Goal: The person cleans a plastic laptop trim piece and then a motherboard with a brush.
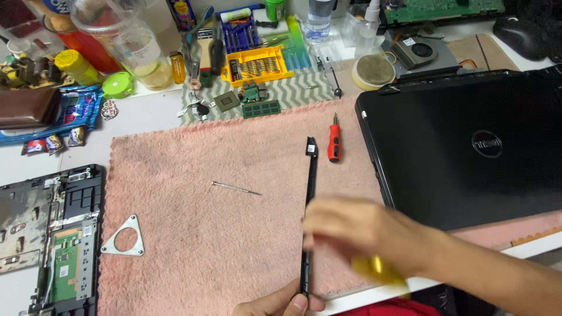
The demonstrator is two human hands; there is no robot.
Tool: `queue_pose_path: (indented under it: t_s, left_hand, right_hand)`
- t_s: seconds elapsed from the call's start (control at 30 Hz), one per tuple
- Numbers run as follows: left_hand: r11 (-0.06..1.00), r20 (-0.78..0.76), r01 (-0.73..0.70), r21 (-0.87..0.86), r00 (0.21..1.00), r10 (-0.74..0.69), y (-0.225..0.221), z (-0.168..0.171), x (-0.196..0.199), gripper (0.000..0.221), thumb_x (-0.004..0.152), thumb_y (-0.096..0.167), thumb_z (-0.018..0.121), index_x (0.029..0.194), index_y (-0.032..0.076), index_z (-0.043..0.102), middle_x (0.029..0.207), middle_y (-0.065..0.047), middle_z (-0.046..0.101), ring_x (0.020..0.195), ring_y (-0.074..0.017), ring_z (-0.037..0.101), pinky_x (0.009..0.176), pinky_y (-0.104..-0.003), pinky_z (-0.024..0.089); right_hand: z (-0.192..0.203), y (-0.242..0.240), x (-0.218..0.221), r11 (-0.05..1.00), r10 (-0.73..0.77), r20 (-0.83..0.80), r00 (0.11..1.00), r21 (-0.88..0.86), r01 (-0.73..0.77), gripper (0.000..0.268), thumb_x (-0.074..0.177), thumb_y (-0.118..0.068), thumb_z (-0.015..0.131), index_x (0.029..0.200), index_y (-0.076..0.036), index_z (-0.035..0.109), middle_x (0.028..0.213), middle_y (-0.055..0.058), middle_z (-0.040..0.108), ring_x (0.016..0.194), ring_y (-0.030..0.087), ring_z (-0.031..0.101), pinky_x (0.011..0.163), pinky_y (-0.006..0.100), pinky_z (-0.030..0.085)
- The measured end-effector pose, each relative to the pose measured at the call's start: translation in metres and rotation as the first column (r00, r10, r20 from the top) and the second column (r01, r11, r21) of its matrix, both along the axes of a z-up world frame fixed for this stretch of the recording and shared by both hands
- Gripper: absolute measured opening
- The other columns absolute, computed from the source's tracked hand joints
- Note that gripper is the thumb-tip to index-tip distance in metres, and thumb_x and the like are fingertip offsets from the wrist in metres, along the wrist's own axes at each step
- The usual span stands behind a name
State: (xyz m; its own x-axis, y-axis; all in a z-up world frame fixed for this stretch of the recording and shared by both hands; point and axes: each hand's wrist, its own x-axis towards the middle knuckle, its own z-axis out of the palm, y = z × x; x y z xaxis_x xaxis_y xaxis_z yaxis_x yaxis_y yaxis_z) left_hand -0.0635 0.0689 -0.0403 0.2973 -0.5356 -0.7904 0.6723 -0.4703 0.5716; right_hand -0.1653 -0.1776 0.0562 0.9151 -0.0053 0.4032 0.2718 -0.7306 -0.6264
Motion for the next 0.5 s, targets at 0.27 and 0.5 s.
queue_pose_path:
  t_s: [0.27,0.5]
  left_hand:
    - [0.984,0.299,0.063,0.168,0.948,-0.112,-0.027,0.061,-0.007,0.054,0.088,0.028,0.097,0.142,0.033,0.100,0.065,-0.011,0.096,0.047,-0.0181,0.082,0.052,-0.025,0.065]
    - [0.956,0.245,0.289,-0.046,0.931,-0.270,-0.039,0.070,0.004,0.042,0.121,0.030,0.064,0.094,0.003,0.082,0.065,-0.008,0.080,0.044,-0.0153,0.067,0.044,-0.027,0.049]
  right_hand:
    - [0.006,0.002,-0.027,0.968,-0.052,-0.237,0.970,0.227,0.107,0.015,0.106,-0.020,0.078,0.119,-0.014,0.083,0.127,0.007,0.081,0.118,0.020,0.085,0.105,0.030,0.060]
    - [-0.010,0.007,-0.050,0.926,-0.358,-0.139,0.923,0.072,0.370,0.005,0.094,-0.017,0.085,0.099,-0.016,0.084,0.125,0.010,0.085,0.111,0.017,0.083,0.103,0.029,0.062]
